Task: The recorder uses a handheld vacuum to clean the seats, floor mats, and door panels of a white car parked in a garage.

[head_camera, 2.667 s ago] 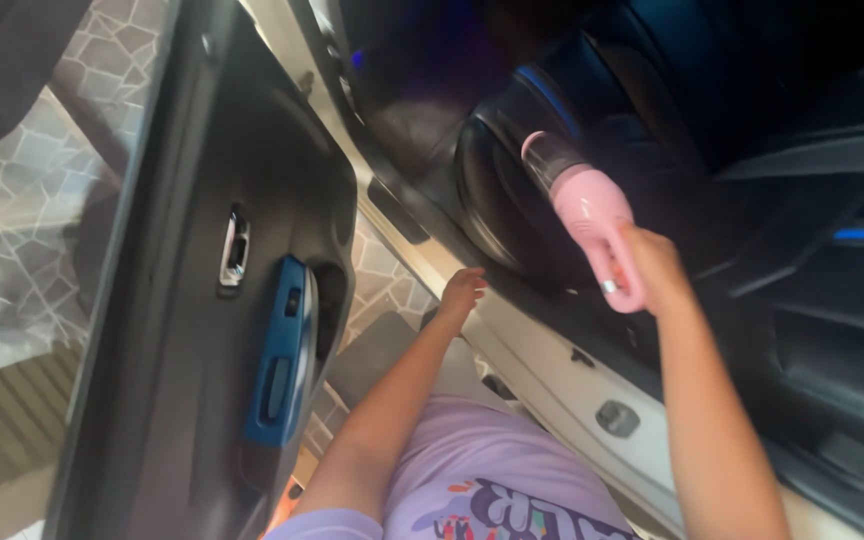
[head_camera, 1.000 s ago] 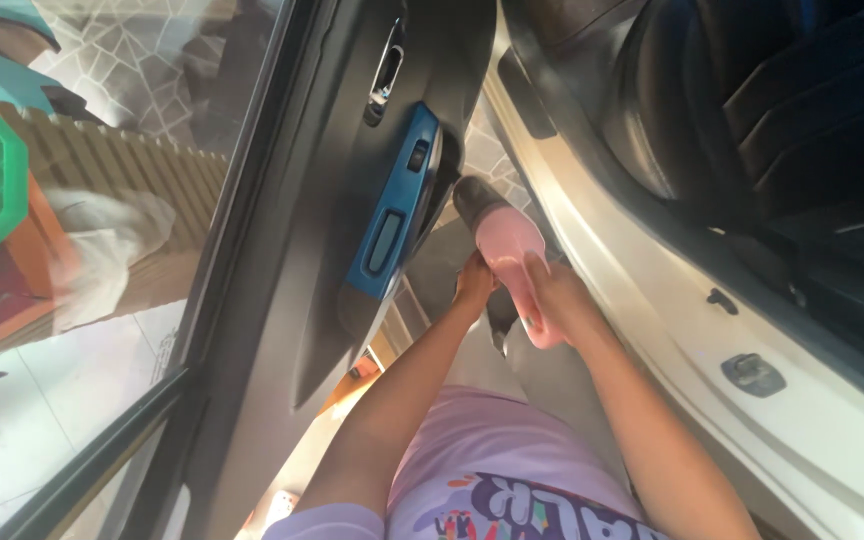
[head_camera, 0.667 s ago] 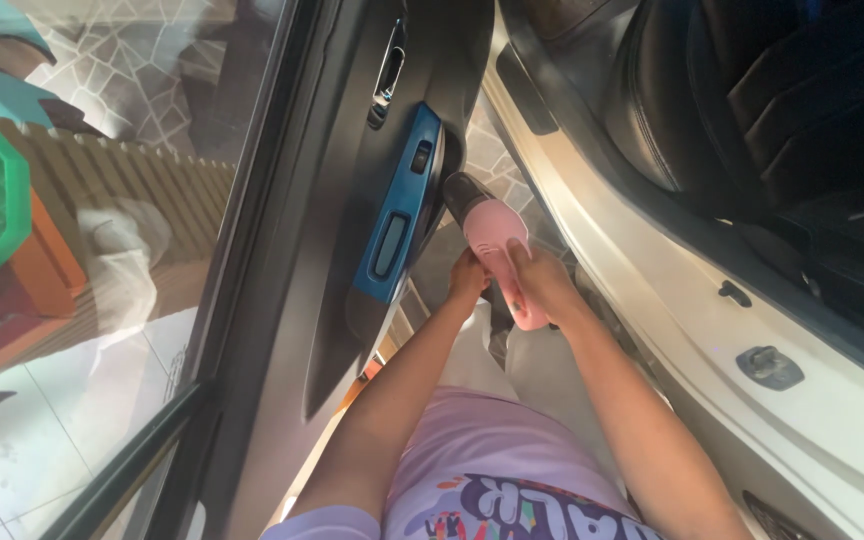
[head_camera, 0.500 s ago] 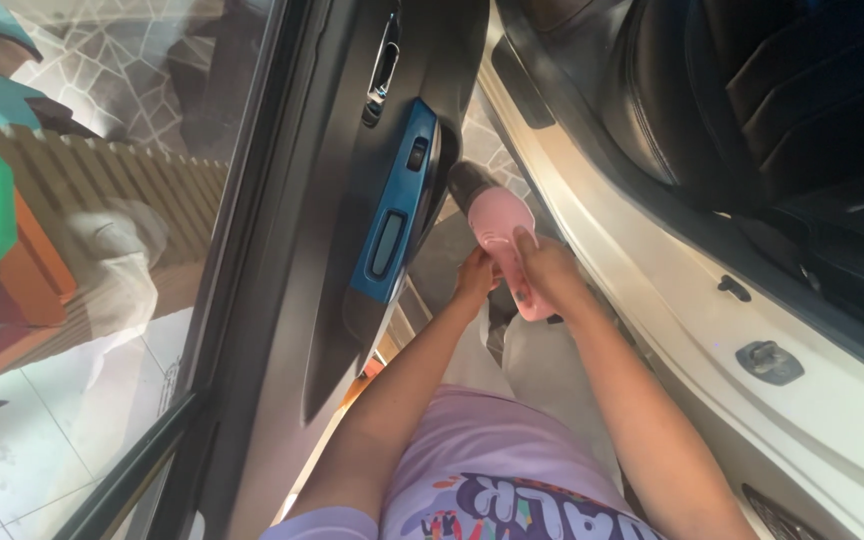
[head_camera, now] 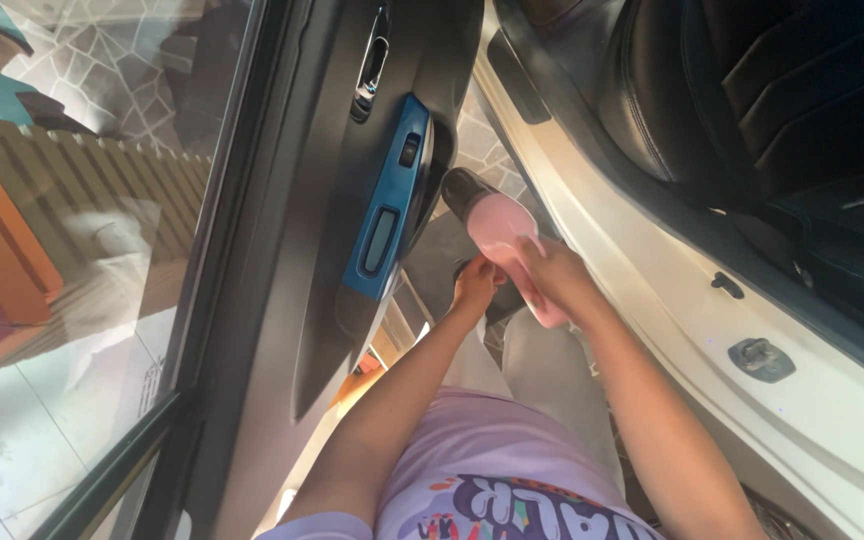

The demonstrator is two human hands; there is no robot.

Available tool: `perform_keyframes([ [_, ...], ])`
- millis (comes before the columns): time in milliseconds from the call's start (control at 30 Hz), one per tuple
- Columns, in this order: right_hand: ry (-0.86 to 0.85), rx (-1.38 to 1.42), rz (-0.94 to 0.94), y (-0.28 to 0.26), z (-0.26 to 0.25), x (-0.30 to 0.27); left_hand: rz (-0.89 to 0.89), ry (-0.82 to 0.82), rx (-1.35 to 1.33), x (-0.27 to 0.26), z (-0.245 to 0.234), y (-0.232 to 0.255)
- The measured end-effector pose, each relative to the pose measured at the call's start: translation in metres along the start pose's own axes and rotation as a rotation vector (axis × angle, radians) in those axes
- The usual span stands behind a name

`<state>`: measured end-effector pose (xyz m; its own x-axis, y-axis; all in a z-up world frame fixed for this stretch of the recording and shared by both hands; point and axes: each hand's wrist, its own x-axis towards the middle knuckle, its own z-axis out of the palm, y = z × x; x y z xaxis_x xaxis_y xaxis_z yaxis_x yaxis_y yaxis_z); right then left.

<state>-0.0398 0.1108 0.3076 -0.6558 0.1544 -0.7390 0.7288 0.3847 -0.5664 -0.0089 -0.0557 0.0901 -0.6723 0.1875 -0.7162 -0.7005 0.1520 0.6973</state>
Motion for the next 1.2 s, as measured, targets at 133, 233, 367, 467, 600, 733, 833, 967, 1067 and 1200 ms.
perform_keyframes([
  [133, -0.008, -0.09, 0.009, 0.006, -0.015, -0.04, -0.009, 0.0, -0.047, 0.0, 0.008, -0.03],
  [233, -0.079, -0.007, 0.127, -0.015, -0.027, -0.074, 0.387, 0.085, 0.534, 0.035, 0.007, -0.103],
  [367, -0.148, 0.091, 0.183, -0.001, -0.008, -0.07, 0.395, 0.018, 0.498, -0.004, 0.001, -0.056],
  [467, -0.183, 0.162, 0.105, 0.024, 0.019, -0.051, 0.081, 0.058, 0.167, -0.033, -0.009, -0.005],
  [600, -0.248, 0.581, 0.233, 0.031, 0.051, -0.035, -0.071, 0.115, 0.053, -0.032, -0.028, -0.004],
  [733, -0.335, 0.895, 0.33, 0.023, 0.074, -0.03, -0.26, 0.173, -0.171, -0.015, -0.05, -0.026],
  [833, -0.351, 0.948, 0.359, -0.007, 0.074, -0.041, -0.41, 0.157, -0.344, 0.008, -0.065, -0.053],
  [967, -0.346, 0.994, 0.379, -0.006, 0.077, -0.036, -0.309, 0.176, -0.26, 0.032, -0.073, -0.073],
  [1067, -0.299, 0.956, 0.342, 0.006, 0.067, -0.043, 0.335, 0.246, 0.454, 0.034, -0.077, -0.076],
  [1200, -0.171, 0.748, 0.301, 0.017, 0.018, -0.083, 0.009, 0.176, 0.129, 0.039, -0.07, -0.059],
])
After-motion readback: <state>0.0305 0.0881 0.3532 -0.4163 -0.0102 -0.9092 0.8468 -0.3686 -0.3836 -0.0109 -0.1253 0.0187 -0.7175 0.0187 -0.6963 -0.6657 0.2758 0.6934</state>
